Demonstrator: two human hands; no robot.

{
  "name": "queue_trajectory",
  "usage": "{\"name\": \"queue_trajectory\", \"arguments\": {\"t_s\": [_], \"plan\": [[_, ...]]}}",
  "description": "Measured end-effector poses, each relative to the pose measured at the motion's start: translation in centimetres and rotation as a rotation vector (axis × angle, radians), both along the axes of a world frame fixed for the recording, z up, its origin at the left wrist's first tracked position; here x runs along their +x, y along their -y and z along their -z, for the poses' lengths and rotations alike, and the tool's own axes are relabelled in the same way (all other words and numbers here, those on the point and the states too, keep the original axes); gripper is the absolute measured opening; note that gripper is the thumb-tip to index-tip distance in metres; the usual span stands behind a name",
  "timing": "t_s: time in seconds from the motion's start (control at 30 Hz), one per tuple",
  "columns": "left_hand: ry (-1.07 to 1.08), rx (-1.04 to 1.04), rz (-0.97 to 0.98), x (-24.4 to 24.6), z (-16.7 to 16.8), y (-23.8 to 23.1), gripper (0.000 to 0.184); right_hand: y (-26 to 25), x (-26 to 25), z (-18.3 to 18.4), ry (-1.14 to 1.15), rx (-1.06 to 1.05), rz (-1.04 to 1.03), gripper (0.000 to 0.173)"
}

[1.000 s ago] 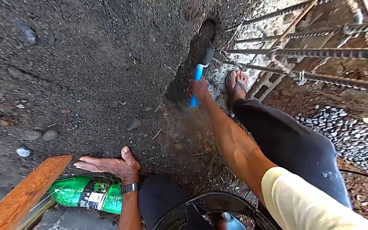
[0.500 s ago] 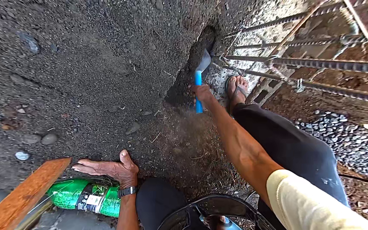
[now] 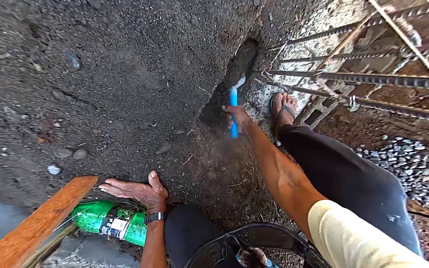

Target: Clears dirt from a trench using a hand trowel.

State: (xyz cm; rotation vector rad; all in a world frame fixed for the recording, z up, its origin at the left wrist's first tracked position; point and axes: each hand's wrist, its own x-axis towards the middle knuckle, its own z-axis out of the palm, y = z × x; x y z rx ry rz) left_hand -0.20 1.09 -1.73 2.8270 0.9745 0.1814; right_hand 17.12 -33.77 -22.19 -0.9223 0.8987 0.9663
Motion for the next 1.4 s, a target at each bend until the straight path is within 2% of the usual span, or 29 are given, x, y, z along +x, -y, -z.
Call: {"name": "queue_trajectory", "arguments": {"t_s": [0.13,0.27,0.33,0.53,0.6,0.7,0.8,0.87,0.93,0.97,1.0,1.07,1.13,1.23,1.33,1.4], "plan": [[0.0,0.012,-0.004,-0.2,-0.1,-0.3,0.126,0.1,-0.9,-2.7,0.023,0.071,-0.003,0.014],[-0.071,-0.051,-0.01,-0.1,-1.4,0.8,0.124,1.8,-2.4,-8.1,0.036,0.007,-0.137,0.023],[-0.087,-0.066,-0.035,-0.3,-1.8,0.8,0.124,1.5,-2.9,-11.2,0.072,-0.031,-0.144,0.022],[-0.059,-0.009,-0.046,-0.9,-1.3,0.0,0.121,-3.3,-2.2,-26.0,0.193,-0.266,-0.174,0.017],[-0.065,-0.01,-0.053,-1.0,-1.5,0.1,0.122,-5.9,-1.7,-31.0,0.214,-0.396,-0.239,0.017],[-0.06,-0.006,-0.061,-1.1,-1.4,0.0,0.122,-11.8,-1.2,-37.4,0.389,-0.505,-0.419,0.032],[-0.063,-0.013,-0.068,-0.9,-1.6,0.1,0.122,-20.2,-0.8,-41.8,0.62,-0.508,-0.742,0.049],[-0.098,-0.031,-0.074,-0.4,-3.1,0.6,0.111,-25.3,-0.6,-43.7,0.764,-0.488,-0.914,0.046],[-0.229,-0.086,-0.075,1.1,-6.3,0.7,0.096,-28.1,0.0,-45.0,0.937,-0.489,-0.953,0.041],[-0.367,-0.167,-0.074,2.0,-8.7,0.8,0.093,-28.2,0.4,-45.4,0.974,-0.473,-0.941,0.04],[-0.383,-0.173,-0.073,1.9,-8.9,1.0,0.097,-27.4,0.6,-45.4,0.986,-0.459,-0.919,0.039],[-0.151,-0.071,-0.075,0.0,-3.9,0.9,0.118,-23.9,0.4,-44.0,0.971,-0.447,-0.84,0.042],[-0.048,-0.004,-0.074,-1.0,-1.2,0.5,0.125,-19.1,-0.8,-41.2,0.904,-0.474,-0.755,0.05],[-0.08,0.004,-0.072,-1.0,-1.1,0.4,0.123,-11.2,-3.6,-37.1,0.756,-0.541,-0.721,0.062],[-0.113,-0.017,-0.056,-1.4,-1.5,0.0,0.124,-5.2,-7.0,-34.0,0.637,-0.623,-0.71,0.057],[-0.129,-0.046,-0.036,-1.5,-1.9,-0.2,0.125,-2.8,-8.1,-32.3,0.442,-0.73,-0.8,0.054]]}}
